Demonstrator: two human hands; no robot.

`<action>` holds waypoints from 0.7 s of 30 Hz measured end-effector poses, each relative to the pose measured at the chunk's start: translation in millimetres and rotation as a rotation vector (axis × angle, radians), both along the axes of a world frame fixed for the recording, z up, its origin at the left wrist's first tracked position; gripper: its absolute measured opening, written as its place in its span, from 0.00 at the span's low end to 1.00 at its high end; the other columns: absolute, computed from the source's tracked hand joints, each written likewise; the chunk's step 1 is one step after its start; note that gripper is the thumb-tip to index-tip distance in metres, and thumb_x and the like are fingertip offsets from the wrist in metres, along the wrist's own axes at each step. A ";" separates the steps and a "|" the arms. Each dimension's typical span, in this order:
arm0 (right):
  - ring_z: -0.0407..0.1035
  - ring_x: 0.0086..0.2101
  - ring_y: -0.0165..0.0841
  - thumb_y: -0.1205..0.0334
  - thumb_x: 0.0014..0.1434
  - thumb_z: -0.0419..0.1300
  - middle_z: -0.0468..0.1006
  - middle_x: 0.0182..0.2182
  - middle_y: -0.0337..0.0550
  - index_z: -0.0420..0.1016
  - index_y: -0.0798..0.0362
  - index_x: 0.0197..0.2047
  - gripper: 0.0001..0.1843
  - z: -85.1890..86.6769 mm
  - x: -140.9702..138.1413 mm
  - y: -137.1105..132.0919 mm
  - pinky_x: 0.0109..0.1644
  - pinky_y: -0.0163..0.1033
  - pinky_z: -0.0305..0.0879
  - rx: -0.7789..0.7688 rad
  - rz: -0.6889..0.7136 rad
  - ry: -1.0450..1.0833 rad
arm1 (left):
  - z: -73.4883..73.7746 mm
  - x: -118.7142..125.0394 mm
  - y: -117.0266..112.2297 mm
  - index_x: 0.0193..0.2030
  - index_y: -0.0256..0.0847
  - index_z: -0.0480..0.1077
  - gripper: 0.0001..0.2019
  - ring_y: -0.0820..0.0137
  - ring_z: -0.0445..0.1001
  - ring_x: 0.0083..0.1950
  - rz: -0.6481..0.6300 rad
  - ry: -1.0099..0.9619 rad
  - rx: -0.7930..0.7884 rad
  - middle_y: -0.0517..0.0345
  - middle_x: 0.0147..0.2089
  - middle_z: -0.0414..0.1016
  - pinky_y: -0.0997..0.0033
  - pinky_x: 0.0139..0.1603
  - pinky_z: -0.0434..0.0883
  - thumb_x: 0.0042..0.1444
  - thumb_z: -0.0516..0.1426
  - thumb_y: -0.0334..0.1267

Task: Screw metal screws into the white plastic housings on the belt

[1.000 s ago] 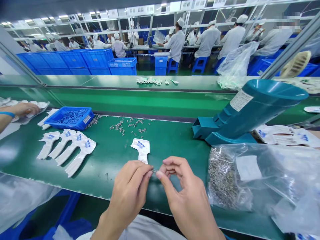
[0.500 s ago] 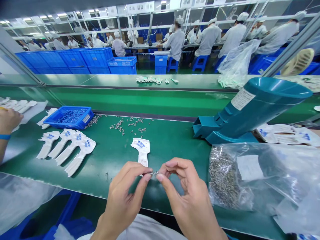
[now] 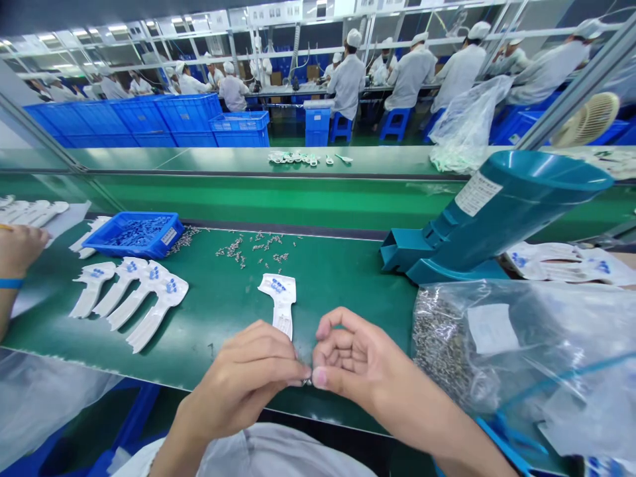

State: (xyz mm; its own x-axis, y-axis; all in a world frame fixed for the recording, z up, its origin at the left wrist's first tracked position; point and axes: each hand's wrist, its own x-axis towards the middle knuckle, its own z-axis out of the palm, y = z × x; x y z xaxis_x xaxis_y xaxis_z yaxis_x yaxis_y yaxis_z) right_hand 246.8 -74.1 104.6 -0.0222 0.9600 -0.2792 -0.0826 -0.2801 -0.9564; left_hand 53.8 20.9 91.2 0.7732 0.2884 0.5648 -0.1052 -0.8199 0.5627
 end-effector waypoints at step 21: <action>0.71 0.33 0.32 0.47 0.55 0.68 0.76 0.30 0.37 0.62 0.48 0.43 0.23 -35.4 -4.7 11.9 0.40 0.38 0.68 0.012 -0.284 -0.043 | -28.3 6.9 5.9 0.50 0.43 0.71 0.11 0.70 0.74 0.46 0.134 0.157 -0.064 0.57 0.45 0.77 0.68 0.47 0.70 0.68 0.51 0.29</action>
State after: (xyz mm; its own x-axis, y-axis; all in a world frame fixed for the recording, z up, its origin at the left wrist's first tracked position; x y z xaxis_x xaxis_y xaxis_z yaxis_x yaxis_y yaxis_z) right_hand 242.1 -62.2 69.2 0.2595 0.9293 -0.2629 -0.1154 -0.2405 -0.9638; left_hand 60.7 26.8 62.9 0.8025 0.4256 0.4181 0.0947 -0.7828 0.6150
